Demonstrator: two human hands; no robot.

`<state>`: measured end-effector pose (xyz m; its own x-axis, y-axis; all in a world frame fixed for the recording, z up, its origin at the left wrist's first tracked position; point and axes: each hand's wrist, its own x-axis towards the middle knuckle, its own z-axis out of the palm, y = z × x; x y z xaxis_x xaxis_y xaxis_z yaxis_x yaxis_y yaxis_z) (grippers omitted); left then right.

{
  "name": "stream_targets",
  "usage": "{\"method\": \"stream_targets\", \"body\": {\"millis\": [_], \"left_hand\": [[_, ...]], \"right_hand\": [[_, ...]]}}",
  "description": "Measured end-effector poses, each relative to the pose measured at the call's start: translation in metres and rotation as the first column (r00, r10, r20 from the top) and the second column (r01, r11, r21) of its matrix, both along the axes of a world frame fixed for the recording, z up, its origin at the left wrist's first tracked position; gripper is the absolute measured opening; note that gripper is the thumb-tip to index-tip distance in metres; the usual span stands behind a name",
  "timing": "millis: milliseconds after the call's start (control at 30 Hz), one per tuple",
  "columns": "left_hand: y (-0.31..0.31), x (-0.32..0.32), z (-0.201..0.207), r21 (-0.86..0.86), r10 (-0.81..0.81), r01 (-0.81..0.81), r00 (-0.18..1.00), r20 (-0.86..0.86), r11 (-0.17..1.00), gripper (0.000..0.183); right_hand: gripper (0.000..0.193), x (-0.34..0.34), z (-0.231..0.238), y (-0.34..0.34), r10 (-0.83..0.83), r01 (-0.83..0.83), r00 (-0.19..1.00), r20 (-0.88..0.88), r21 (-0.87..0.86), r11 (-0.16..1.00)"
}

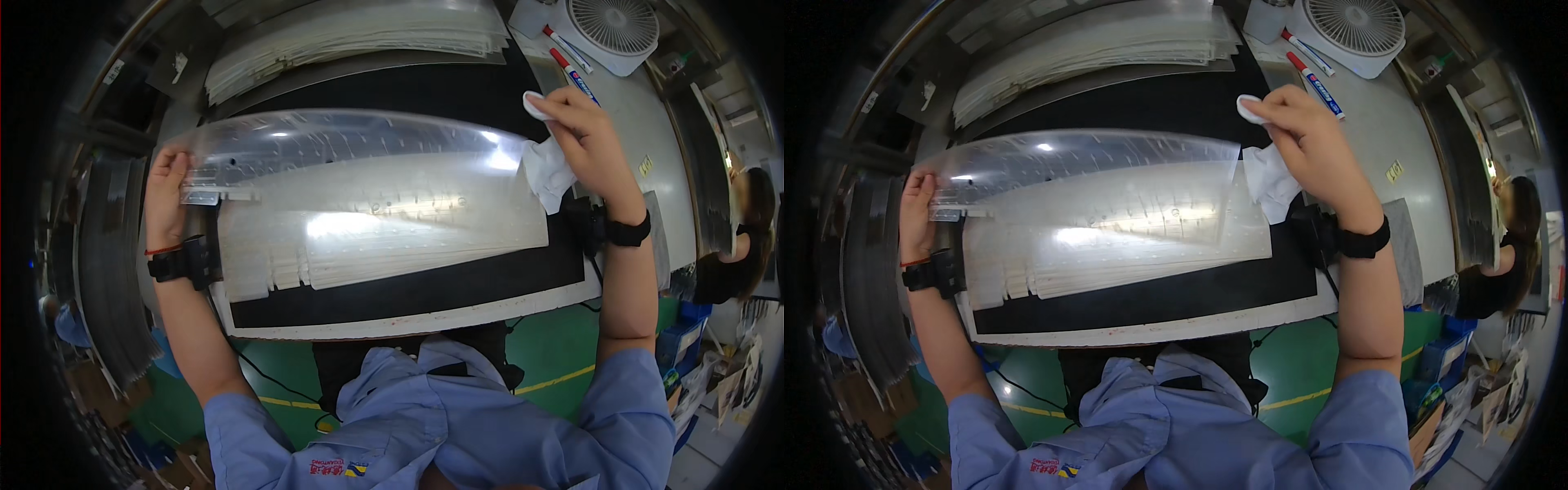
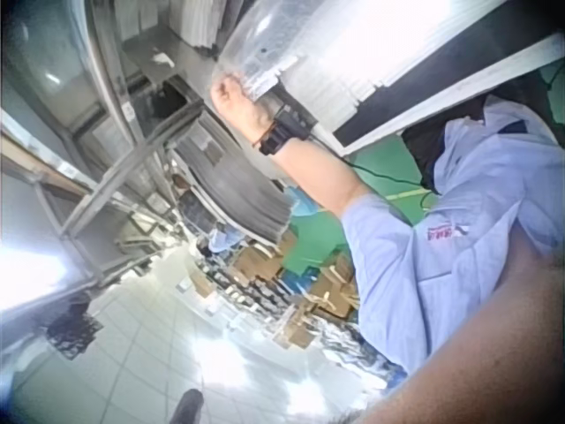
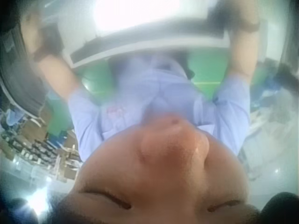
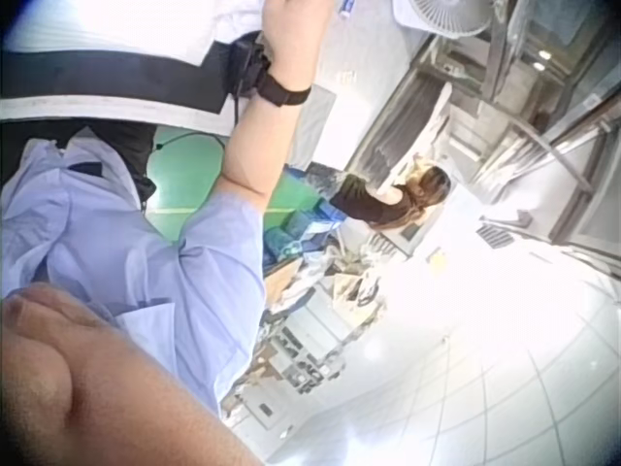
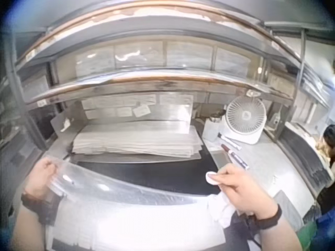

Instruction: Cleaning a thin metal sheet or stencil with a cloth at a workstation.

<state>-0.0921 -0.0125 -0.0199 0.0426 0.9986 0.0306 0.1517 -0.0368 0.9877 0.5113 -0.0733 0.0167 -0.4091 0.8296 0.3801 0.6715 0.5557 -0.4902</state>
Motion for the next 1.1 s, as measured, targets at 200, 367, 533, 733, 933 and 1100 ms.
{"method": "stream_targets", "body": {"millis": [200, 367, 533, 733, 933, 1100], "left_hand": [[-0.003, 0.009, 0.008, 0.194, -0.07, 0.026, 0.972, 0.224, 0.981, 0.006], [-0.003, 0.004, 0.005, 0.074, -0.113, 0.109, 0.992, 0.058, 0.991, 0.013], [-0.002, 0.022, 0.015, -0.153, 0.089, -0.071, 0.989, 0.117, 0.986, 0.03], [-0.001, 0.022, 0.005, -0.262, -0.023, 0.007, 0.998, -0.059, 0.965, 0.034], [-0.005, 0.03, 0.008, -0.226, -0.015, -0.033, 0.978, -0.209, 0.974, 0.032], [-0.004, 0.032, 0.008, -0.247, -0.014, -0.029, 0.985, -0.172, 0.968, 0.026]], "right_hand": [[0.041, 0.007, -0.003, 0.004, -0.169, 0.189, 0.974, -0.153, 0.123, 0.974], [0.041, 0.002, 0.002, 0.001, -0.053, 0.06, 0.997, -0.052, 0.163, 0.985], [0.039, -0.011, 0.002, -0.007, -0.016, 0.017, 1.0, -0.012, 0.029, 0.999], [0.033, -0.028, -0.008, -0.007, 0.112, -0.101, 0.988, 0.103, -0.111, 0.989], [0.027, -0.044, -0.009, -0.002, 0.15, -0.144, 0.963, 0.224, -0.044, 0.989], [0.029, -0.042, -0.004, -0.013, 0.188, -0.183, 0.944, 0.27, -0.044, 0.982]]}}
